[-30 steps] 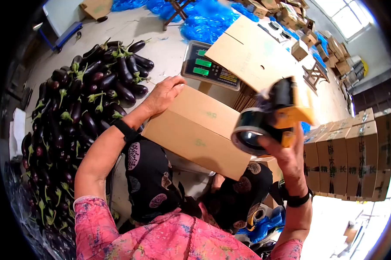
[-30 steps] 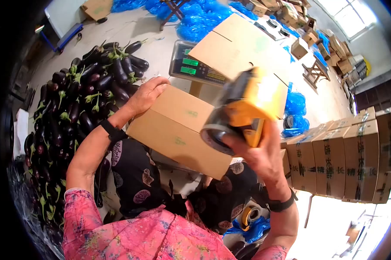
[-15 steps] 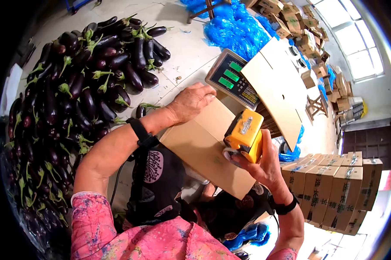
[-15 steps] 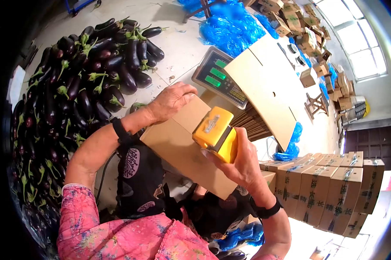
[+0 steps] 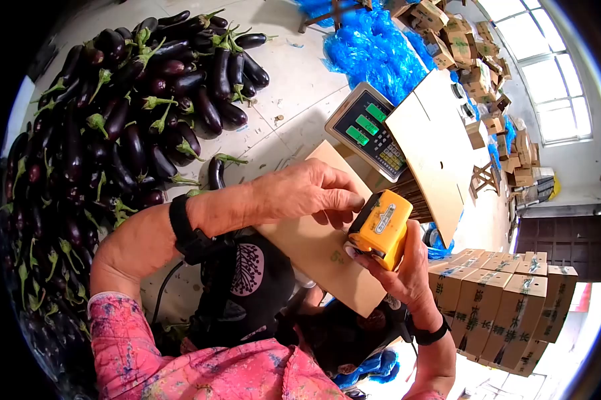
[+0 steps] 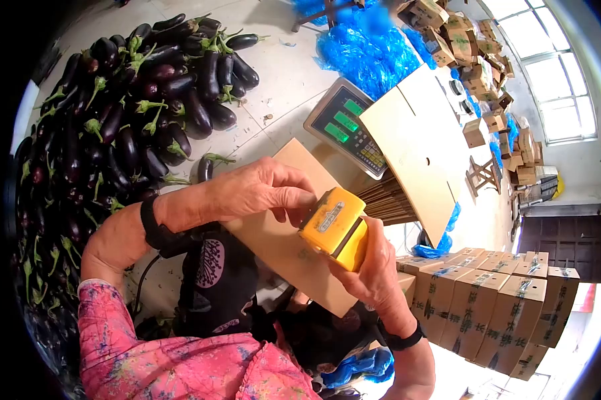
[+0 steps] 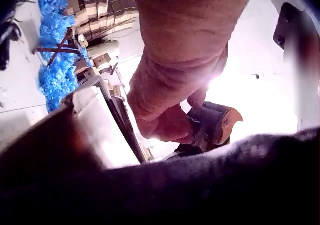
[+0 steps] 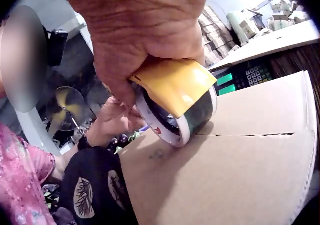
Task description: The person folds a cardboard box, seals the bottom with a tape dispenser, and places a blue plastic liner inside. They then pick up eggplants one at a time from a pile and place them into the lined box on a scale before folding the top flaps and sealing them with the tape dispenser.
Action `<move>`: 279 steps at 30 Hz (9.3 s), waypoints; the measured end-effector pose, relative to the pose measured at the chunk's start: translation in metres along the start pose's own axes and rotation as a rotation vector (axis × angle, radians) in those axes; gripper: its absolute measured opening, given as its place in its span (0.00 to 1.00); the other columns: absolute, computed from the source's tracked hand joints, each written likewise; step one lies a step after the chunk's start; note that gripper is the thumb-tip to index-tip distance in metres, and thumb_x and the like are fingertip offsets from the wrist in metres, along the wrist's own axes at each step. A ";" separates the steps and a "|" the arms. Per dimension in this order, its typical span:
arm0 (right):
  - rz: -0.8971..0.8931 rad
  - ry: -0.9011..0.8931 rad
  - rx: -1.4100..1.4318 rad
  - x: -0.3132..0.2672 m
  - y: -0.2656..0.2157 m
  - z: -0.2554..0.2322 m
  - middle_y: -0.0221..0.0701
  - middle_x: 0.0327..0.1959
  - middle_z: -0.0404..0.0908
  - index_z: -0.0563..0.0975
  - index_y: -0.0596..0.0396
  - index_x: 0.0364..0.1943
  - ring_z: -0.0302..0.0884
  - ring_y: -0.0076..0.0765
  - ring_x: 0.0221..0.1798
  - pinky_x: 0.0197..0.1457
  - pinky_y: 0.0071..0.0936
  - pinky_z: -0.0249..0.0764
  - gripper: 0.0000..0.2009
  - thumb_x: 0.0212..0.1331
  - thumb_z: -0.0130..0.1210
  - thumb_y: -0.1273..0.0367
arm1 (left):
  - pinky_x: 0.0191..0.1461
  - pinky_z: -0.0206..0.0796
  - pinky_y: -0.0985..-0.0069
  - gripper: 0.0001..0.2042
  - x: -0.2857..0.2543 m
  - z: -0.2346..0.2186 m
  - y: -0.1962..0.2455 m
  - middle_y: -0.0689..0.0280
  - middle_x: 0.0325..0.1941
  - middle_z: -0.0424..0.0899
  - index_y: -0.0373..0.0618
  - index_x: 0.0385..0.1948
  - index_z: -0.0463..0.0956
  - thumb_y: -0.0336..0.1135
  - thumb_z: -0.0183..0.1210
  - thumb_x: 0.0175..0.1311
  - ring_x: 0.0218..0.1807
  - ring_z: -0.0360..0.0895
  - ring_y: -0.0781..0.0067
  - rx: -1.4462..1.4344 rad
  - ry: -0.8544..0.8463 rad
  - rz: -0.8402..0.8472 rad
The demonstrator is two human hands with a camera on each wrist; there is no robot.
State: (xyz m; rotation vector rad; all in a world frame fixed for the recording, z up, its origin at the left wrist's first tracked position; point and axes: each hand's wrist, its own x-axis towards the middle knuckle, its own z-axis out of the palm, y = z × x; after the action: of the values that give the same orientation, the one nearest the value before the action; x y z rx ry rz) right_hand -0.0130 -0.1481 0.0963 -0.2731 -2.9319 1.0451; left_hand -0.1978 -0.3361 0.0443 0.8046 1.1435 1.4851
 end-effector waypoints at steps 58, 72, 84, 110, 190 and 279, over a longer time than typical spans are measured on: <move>0.061 0.017 -0.134 0.013 -0.025 0.007 0.41 0.42 0.83 0.66 0.57 0.51 0.85 0.42 0.45 0.46 0.33 0.79 0.34 0.46 0.75 0.58 | 0.34 0.72 0.83 0.06 0.007 -0.008 -0.022 0.68 0.28 0.82 0.39 0.39 0.80 0.30 0.55 0.70 0.28 0.77 0.83 -0.138 0.131 0.049; 0.138 -0.075 -0.397 0.000 -0.027 -0.008 0.46 0.35 0.79 0.69 0.59 0.48 0.81 0.59 0.36 0.37 0.45 0.77 0.31 0.44 0.75 0.62 | 0.28 0.64 0.81 0.05 -0.065 -0.154 -0.060 0.70 0.24 0.76 0.42 0.40 0.77 0.31 0.59 0.67 0.24 0.73 0.79 -0.306 0.510 0.086; 0.095 -0.130 -0.555 0.015 -0.039 0.006 0.45 0.32 0.79 0.69 0.57 0.45 0.81 0.58 0.35 0.38 0.45 0.76 0.28 0.45 0.75 0.61 | 0.43 0.66 0.80 0.15 -0.044 -0.130 -0.073 0.77 0.36 0.77 0.52 0.43 0.76 0.52 0.60 0.68 0.40 0.76 0.83 -0.244 0.570 0.005; 0.170 -0.065 -0.446 0.006 -0.019 0.004 0.42 0.34 0.82 0.66 0.58 0.51 0.81 0.42 0.31 0.37 0.34 0.78 0.32 0.46 0.74 0.61 | 0.44 0.72 0.73 0.07 -0.005 -0.102 -0.147 0.64 0.34 0.82 0.37 0.38 0.77 0.32 0.57 0.69 0.41 0.77 0.77 -0.246 0.502 -0.112; 0.055 0.024 -0.286 -0.010 0.031 -0.009 0.40 0.31 0.81 0.72 0.62 0.52 0.84 0.44 0.30 0.37 0.32 0.79 0.36 0.37 0.66 0.54 | 0.60 0.67 0.66 0.15 0.073 -0.095 -0.182 0.53 0.57 0.76 0.39 0.54 0.70 0.38 0.40 0.77 0.58 0.75 0.52 0.714 0.430 0.297; 0.053 0.220 0.074 -0.187 0.221 0.045 0.48 0.37 0.79 0.69 0.57 0.54 0.81 0.60 0.40 0.43 0.42 0.78 0.31 0.45 0.71 0.65 | 0.66 0.65 0.67 0.18 0.075 -0.013 -0.038 0.52 0.62 0.77 0.38 0.58 0.73 0.38 0.50 0.74 0.64 0.74 0.51 1.664 0.297 0.335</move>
State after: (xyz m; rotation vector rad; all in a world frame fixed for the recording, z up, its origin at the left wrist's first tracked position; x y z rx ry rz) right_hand 0.2031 -0.0403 -0.0698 -0.4363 -2.6992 1.0532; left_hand -0.2142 -0.2662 -0.0015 1.9329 2.5626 0.5722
